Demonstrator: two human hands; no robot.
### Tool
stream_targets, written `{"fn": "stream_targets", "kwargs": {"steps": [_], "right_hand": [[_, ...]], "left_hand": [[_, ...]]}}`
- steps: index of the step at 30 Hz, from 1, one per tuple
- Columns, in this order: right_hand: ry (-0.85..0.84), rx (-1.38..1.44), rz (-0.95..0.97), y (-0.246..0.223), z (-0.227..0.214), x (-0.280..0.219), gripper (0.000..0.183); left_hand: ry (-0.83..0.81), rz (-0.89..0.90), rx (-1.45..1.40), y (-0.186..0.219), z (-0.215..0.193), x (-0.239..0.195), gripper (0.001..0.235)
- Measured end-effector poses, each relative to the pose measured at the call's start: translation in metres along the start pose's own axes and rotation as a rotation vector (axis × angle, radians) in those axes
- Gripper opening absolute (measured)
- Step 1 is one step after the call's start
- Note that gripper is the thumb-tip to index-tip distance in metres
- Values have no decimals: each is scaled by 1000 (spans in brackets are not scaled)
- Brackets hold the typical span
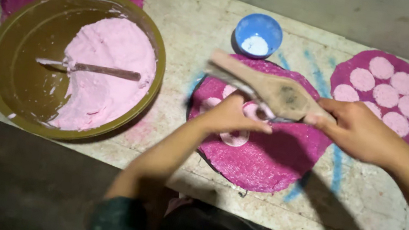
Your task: The person scoops pink dough from a bowl and uses a wooden press to form circular discs on a pink cloth. The discs are arranged in rows on the cloth and on a nearby woven tray. The person repeatedly scoops, presses, and arranges the dough throughout the clip.
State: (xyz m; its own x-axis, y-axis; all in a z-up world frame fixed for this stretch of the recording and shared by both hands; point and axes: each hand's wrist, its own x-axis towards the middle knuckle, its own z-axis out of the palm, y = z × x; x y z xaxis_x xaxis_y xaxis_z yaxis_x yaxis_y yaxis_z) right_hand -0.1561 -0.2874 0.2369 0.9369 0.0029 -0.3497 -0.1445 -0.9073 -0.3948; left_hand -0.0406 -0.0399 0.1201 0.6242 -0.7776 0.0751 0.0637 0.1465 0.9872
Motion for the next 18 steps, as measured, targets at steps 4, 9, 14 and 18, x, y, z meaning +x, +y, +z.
{"fn": "stream_targets", "kwargs": {"steps": [4,9,14,18], "right_hand": [[8,-225,-265,-62,-26,-62,55],[358,-309,-1319,-116,-68,-89,53],[-144,298,-1059,-81,-12,-114,46],[-338,592,-810,-24,64,-124,37]], "left_hand": [[-396,24,392,108,35,-38,38],[-754,68,466,185,77,-91,34],[-691,41,740,175,99,-141,28],[-641,-47,1012,121,108,-182,22]]}}
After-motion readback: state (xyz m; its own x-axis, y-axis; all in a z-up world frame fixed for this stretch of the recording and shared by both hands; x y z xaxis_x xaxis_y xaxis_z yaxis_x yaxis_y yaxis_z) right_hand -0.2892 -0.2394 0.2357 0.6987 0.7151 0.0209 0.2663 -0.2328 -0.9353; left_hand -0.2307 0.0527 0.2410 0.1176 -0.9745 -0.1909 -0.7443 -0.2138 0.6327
